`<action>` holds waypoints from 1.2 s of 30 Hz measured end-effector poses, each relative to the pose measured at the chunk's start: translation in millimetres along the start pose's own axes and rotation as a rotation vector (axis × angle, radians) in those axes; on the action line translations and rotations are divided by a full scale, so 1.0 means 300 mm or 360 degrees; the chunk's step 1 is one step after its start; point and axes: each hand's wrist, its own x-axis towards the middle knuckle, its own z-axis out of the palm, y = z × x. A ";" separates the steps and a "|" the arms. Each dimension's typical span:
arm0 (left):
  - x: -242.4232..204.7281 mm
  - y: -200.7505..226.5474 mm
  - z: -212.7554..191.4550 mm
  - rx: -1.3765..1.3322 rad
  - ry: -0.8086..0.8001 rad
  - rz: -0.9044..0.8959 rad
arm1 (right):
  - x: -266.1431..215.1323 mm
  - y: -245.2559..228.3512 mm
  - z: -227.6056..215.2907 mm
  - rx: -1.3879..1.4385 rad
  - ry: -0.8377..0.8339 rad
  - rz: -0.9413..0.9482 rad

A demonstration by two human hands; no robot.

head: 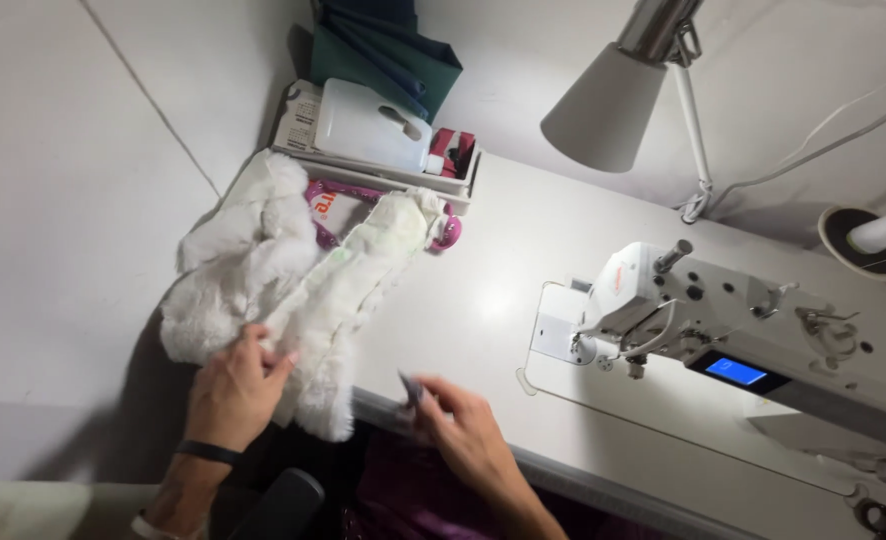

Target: Threading an industrial sewing machine and sewing pieces of white faux fur together.

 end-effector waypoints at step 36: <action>-0.166 0.665 -0.158 -0.1008 -0.1290 0.1460 | -0.562 0.028 -0.409 -0.0717 0.0539 -0.0879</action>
